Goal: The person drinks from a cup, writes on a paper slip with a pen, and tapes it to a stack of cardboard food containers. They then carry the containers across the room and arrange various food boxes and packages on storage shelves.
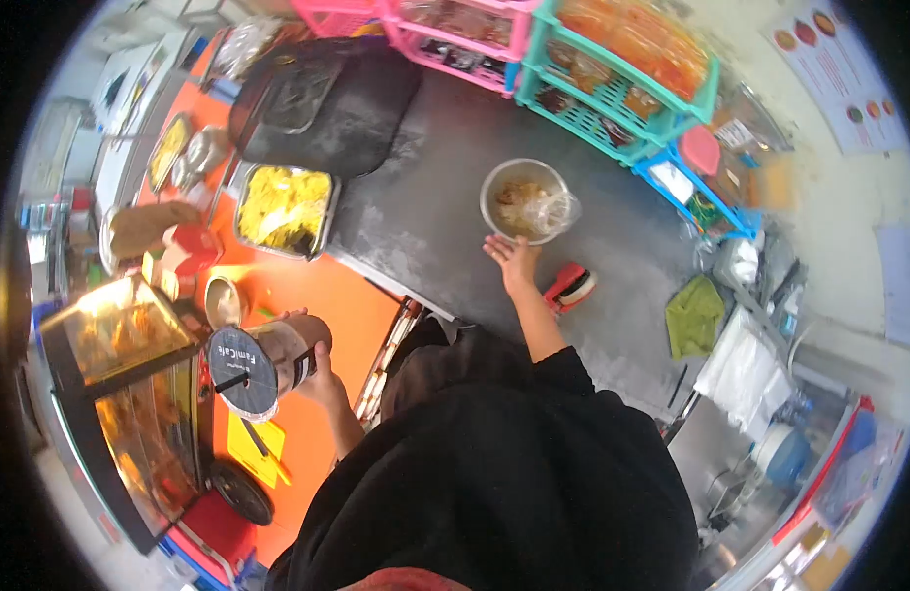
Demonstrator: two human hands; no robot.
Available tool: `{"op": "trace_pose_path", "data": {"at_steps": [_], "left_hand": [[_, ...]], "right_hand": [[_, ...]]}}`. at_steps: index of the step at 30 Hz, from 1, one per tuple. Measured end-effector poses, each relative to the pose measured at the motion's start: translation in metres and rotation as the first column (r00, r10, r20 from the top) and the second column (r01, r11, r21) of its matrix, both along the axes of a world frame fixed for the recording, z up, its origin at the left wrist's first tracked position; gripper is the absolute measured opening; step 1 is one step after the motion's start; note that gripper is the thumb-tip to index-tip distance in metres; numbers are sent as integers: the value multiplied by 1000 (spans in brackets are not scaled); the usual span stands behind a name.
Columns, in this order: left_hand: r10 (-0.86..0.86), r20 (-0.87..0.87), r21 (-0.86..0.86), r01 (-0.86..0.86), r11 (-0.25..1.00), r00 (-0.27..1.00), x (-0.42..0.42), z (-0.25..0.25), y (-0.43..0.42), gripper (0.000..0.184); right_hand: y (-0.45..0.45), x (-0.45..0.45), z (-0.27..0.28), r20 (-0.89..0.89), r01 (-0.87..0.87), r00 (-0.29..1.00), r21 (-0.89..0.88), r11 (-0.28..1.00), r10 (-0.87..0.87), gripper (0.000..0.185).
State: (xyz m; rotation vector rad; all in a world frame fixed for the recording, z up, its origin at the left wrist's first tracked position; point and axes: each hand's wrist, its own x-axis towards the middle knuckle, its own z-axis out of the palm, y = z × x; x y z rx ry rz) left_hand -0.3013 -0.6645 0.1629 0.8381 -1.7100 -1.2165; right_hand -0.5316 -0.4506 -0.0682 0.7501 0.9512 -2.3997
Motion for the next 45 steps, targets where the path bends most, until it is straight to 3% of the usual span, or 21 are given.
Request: {"op": "trace_pose_path", "data": {"at_steps": [1,4,5,6,7,10,12,16,19,21,22,23,24,27,29,32,33,36,40,42,45], "left_hand": [[110,58,89,-115,989,992,44,-57,-12,61],[157,24,191,-159,969,987,48,4,3,57],[188,32,234,-190,953,982,56,14,7,55],[227,75,298,-239,924,971,74,12,6,50],[259,107,334,-280,900,960,102,-7,7,49],[355,174,373,-395,840,919,204,-106,18,50],[451,91,300,-456,838,888,250,-104,43,51],[611,-136,-78,-623,778,780,365,-12,100,53],[738,-187,-405,-735,543,648,450,39,141,55],[838,-216,-492,-797,350,502,509,52,180,56],[880,-228,-499,-826,262,417,532,55,199,56],[868,-342,-320,-913,251,359,553,41,213,54],[903,-324,-303,-936,181,280,572,33,242,55],[999,-48,-389,-920,-34,-17,622,8,306,61],[956,182,-494,-862,-113,-230,647,-12,344,64],[880,299,-432,-875,-220,-369,695,-30,384,68],[866,314,-365,-892,-268,-389,714,-35,394,68],[872,54,-34,-874,-485,-486,789,-13,407,64],[754,-62,-7,-755,-656,-654,881,-37,437,54],[698,-57,85,-700,-709,-714,934,-15,445,53],[596,-290,203,-656,-726,-749,1023,31,445,63]], "right_hand": [[0,-1,-4,-43,29,999,-90,995,-33,53],[-13,4,33,-112,173,981,111,979,-160,55],[-2,2,5,-126,87,989,38,995,-82,51],[1,2,-10,-187,24,982,75,997,-10,67],[2,9,-7,-238,-52,970,-4,999,49,62],[-16,45,31,-234,-237,929,222,946,288,58],[-35,98,57,-226,-404,842,339,850,490,56],[-59,215,48,-261,-789,441,343,509,859,56],[-119,307,31,-346,-917,82,341,206,935,59],[-156,388,21,-253,-955,-153,287,-77,955,58],[-176,419,-1,-197,-944,-262,257,-209,945,57],[-194,463,-4,-208,-922,-355,242,-303,911,56],[-186,498,-6,-218,-902,-415,228,-367,883,55],[-208,615,2,-234,-795,-604,238,-558,762,53],[-209,700,39,-227,-705,-707,300,-642,670,50],[-224,807,44,-194,-537,-843,335,-774,501,50],[-219,844,51,-172,-561,-826,361,-745,537,43],[-200,963,85,-205,-420,-908,440,-794,366,42],[-205,1131,63,-149,-105,-987,382,-918,50,40],[-180,1224,93,-113,21,-992,326,-945,-61,41],[-151,1359,95,-132,320,-908,392,-863,-397,43]]}}
